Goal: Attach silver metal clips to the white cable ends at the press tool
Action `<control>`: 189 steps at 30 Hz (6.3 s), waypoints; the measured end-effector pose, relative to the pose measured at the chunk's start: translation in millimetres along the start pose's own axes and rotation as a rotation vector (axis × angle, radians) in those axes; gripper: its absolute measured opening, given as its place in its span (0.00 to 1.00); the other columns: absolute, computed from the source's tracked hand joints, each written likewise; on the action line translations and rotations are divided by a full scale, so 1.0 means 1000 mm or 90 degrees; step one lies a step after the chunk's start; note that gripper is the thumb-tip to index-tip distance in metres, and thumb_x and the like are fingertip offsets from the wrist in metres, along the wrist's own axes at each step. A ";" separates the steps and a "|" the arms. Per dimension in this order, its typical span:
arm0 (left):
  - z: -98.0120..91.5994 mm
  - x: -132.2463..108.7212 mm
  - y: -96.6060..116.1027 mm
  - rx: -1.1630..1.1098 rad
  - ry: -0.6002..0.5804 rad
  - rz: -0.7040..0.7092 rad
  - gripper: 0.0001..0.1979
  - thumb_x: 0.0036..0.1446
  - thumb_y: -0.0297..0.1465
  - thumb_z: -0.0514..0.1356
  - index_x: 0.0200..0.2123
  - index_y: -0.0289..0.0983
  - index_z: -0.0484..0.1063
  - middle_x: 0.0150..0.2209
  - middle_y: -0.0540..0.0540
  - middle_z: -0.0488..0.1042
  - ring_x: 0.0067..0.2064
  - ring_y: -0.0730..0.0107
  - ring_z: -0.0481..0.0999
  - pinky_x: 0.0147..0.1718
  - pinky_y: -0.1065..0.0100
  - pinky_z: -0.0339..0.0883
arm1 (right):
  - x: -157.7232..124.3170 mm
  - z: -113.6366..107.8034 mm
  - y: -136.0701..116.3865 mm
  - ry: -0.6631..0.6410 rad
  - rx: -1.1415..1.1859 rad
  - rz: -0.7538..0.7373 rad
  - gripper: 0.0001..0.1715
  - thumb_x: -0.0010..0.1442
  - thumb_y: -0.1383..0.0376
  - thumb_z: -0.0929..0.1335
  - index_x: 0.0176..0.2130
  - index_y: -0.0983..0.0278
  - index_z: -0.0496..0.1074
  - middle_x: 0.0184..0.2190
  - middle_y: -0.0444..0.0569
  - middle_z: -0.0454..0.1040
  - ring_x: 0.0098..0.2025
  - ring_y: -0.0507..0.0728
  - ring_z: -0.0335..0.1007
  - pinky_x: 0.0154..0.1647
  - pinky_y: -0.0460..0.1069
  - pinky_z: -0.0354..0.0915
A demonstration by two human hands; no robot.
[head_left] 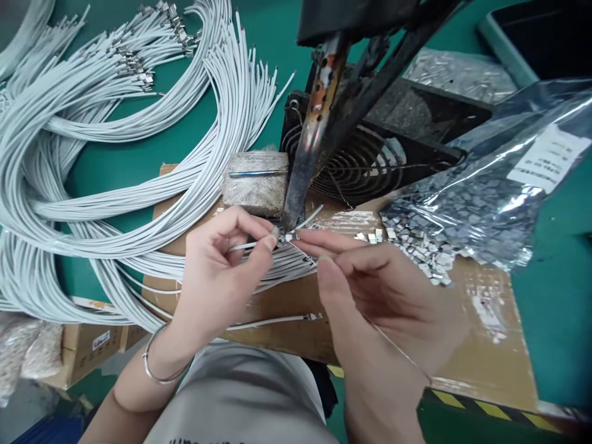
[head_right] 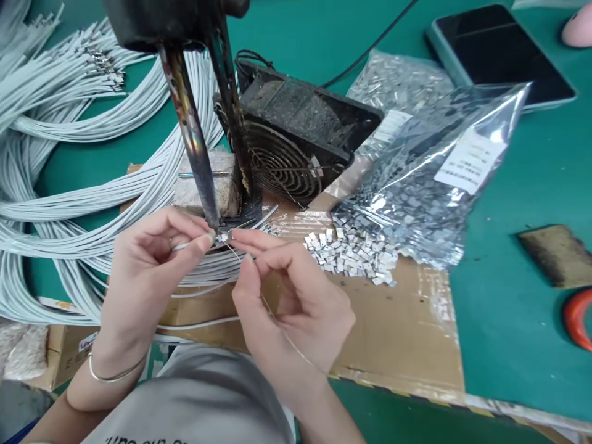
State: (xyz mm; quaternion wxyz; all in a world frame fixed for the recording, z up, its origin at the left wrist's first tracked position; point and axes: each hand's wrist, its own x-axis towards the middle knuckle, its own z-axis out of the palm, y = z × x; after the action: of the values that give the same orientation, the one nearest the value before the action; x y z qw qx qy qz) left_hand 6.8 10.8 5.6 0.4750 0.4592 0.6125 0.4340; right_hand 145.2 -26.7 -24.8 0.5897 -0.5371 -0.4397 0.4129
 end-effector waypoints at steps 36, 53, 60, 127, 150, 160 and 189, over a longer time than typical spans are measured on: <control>0.001 0.001 0.002 -0.030 0.035 0.009 0.09 0.51 0.19 0.72 0.27 0.37 0.79 0.34 0.48 0.84 0.31 0.74 0.78 0.24 0.76 0.65 | 0.004 0.003 -0.002 0.022 0.020 -0.013 0.11 0.65 0.74 0.73 0.34 0.59 0.77 0.47 0.48 0.87 0.48 0.58 0.86 0.53 0.54 0.83; -0.002 0.000 -0.002 -0.021 0.038 0.034 0.08 0.55 0.21 0.72 0.28 0.38 0.79 0.35 0.48 0.83 0.33 0.73 0.78 0.25 0.74 0.63 | 0.005 0.004 -0.002 0.007 0.034 -0.032 0.11 0.64 0.75 0.73 0.34 0.59 0.76 0.46 0.47 0.87 0.49 0.58 0.86 0.54 0.53 0.82; -0.001 0.001 -0.004 -0.038 0.028 0.037 0.09 0.53 0.19 0.72 0.28 0.38 0.80 0.34 0.48 0.83 0.33 0.74 0.79 0.26 0.75 0.66 | 0.005 0.004 0.000 0.009 0.033 -0.022 0.12 0.64 0.74 0.73 0.33 0.58 0.76 0.46 0.46 0.87 0.49 0.58 0.86 0.54 0.54 0.82; -0.002 -0.001 -0.006 0.005 0.033 0.086 0.08 0.57 0.22 0.70 0.28 0.38 0.79 0.33 0.50 0.83 0.34 0.75 0.77 0.27 0.75 0.65 | 0.005 0.005 0.002 0.040 -0.008 -0.048 0.11 0.64 0.74 0.74 0.34 0.58 0.77 0.43 0.43 0.87 0.46 0.55 0.86 0.45 0.47 0.80; -0.002 -0.003 -0.006 0.032 0.022 0.101 0.08 0.58 0.23 0.70 0.29 0.38 0.79 0.33 0.48 0.82 0.36 0.71 0.77 0.25 0.73 0.63 | 0.005 0.014 -0.002 0.091 -0.025 -0.039 0.10 0.63 0.72 0.75 0.32 0.60 0.78 0.39 0.44 0.87 0.41 0.55 0.86 0.41 0.48 0.77; -0.003 -0.005 -0.008 0.041 0.024 0.093 0.07 0.59 0.25 0.71 0.29 0.39 0.79 0.36 0.45 0.83 0.36 0.68 0.78 0.22 0.72 0.62 | 0.004 0.014 -0.003 0.093 -0.025 -0.031 0.10 0.62 0.72 0.75 0.32 0.59 0.79 0.39 0.45 0.87 0.41 0.56 0.85 0.40 0.49 0.77; -0.002 -0.003 -0.006 0.017 0.027 0.074 0.06 0.56 0.24 0.71 0.29 0.37 0.79 0.33 0.46 0.82 0.34 0.69 0.81 0.27 0.73 0.71 | 0.004 0.005 0.006 0.022 -0.030 -0.065 0.09 0.64 0.73 0.74 0.36 0.59 0.78 0.42 0.46 0.87 0.45 0.59 0.86 0.45 0.54 0.79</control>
State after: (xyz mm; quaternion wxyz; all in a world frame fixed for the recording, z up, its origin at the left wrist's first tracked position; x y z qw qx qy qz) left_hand 4.6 6.2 0.9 0.4298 0.4910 0.6004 0.4623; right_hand 141.7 -21.3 -30.7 0.6049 -0.5348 -0.4658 0.3621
